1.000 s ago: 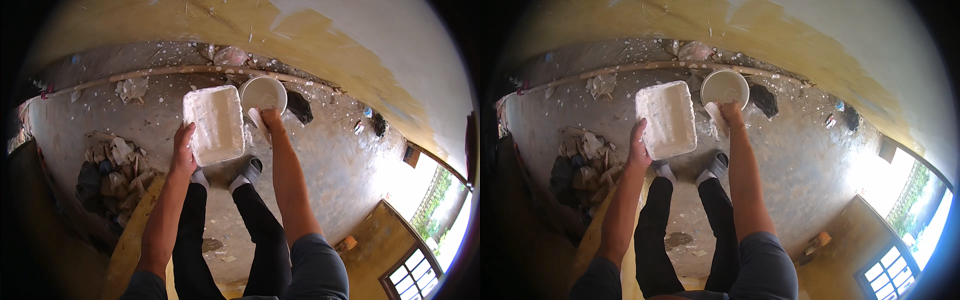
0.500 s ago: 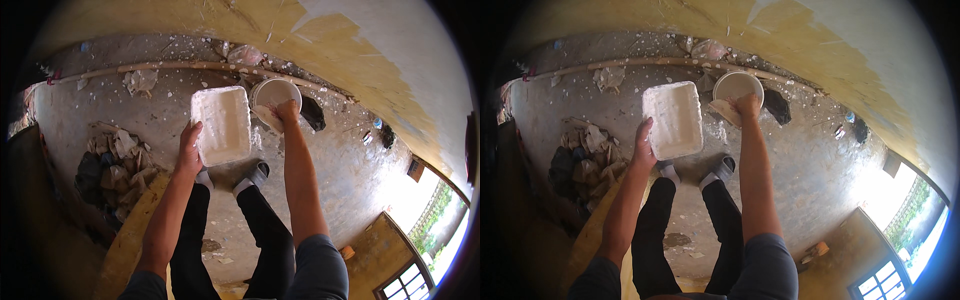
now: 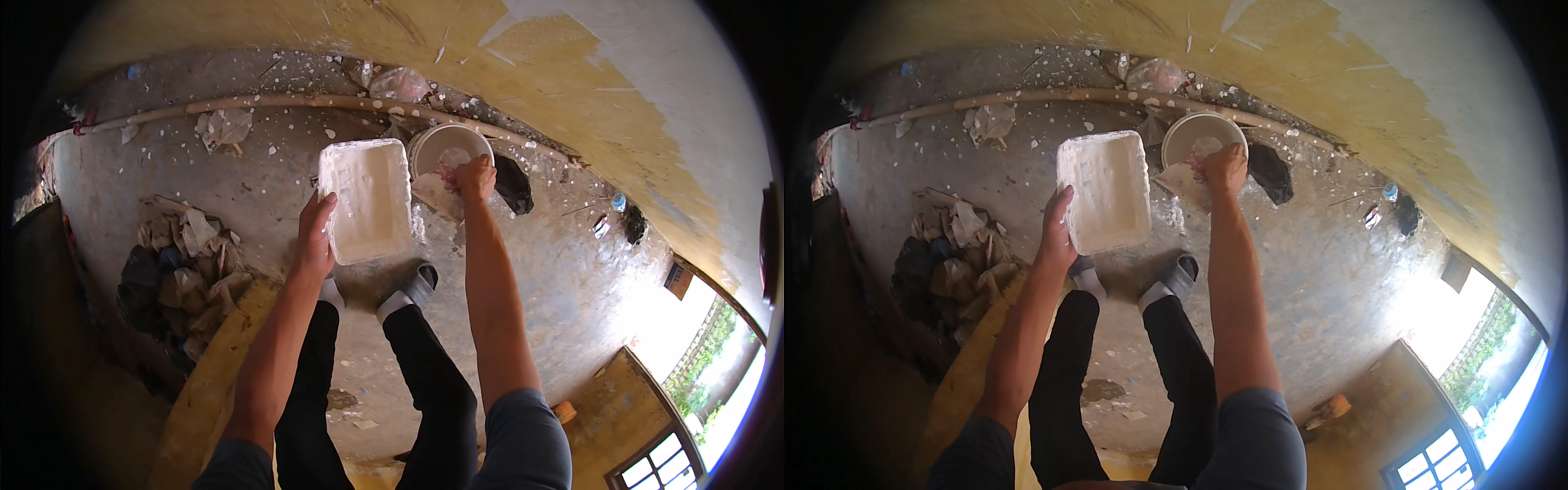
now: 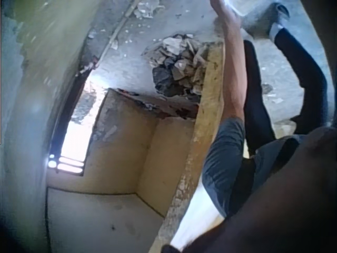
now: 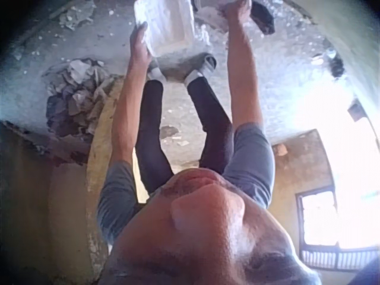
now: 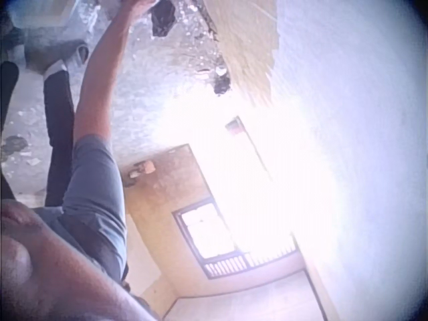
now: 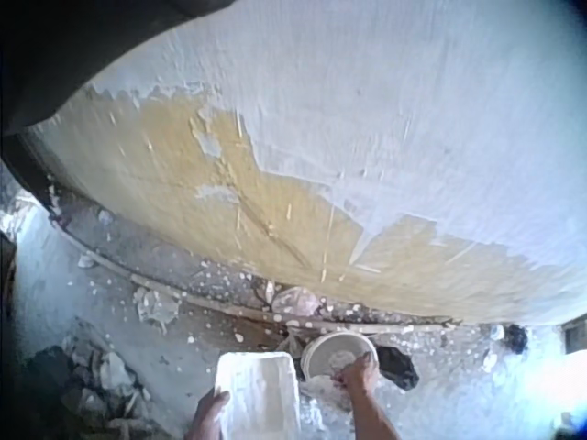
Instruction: The person applies a patching compound to a damaged wall using a putty knife and a plastic tray.
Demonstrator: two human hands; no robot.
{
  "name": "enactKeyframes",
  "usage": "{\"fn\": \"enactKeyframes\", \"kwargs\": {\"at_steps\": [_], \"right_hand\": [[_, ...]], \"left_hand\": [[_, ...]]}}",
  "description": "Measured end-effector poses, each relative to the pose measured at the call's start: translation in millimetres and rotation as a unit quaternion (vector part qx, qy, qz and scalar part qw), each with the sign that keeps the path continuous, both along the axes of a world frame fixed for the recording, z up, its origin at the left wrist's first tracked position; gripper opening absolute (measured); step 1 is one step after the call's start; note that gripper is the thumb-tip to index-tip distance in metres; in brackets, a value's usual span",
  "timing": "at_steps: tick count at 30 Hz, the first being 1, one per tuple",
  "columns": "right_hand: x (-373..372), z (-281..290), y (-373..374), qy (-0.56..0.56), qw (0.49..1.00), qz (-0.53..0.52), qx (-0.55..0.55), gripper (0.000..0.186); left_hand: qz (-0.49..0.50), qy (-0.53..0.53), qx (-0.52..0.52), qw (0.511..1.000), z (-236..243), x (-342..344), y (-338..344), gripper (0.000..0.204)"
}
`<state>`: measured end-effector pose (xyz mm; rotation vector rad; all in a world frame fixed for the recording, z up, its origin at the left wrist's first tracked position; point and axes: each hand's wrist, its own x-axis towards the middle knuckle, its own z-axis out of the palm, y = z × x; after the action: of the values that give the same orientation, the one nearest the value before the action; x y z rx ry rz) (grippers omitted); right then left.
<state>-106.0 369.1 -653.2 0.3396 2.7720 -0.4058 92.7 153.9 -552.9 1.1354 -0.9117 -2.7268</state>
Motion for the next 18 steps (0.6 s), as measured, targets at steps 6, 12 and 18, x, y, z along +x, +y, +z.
{"fn": "enactKeyframes", "kwargs": {"at_steps": [6, 12, 18], "right_hand": [[6.1, 6.8, 4.5, -0.030, 0.995, 0.096, -0.019, 0.023], [15.7, 34.7, 20.8, 0.119, 0.982, 0.068, -0.128, 0.015], [19.7, 113.5, 22.2, 0.123, 0.972, 0.040, -0.197, 0.016]], "left_hand": [[-0.003, 0.002, -0.010, 1.000, -14.9, -19.2, 2.9, 0.049], [-0.017, 0.010, -0.021, 1.000, -21.9, -47.2, 11.1, 0.049], [-0.058, -0.015, 0.008, 0.998, -21.8, -57.3, -4.8, 0.046]]}}
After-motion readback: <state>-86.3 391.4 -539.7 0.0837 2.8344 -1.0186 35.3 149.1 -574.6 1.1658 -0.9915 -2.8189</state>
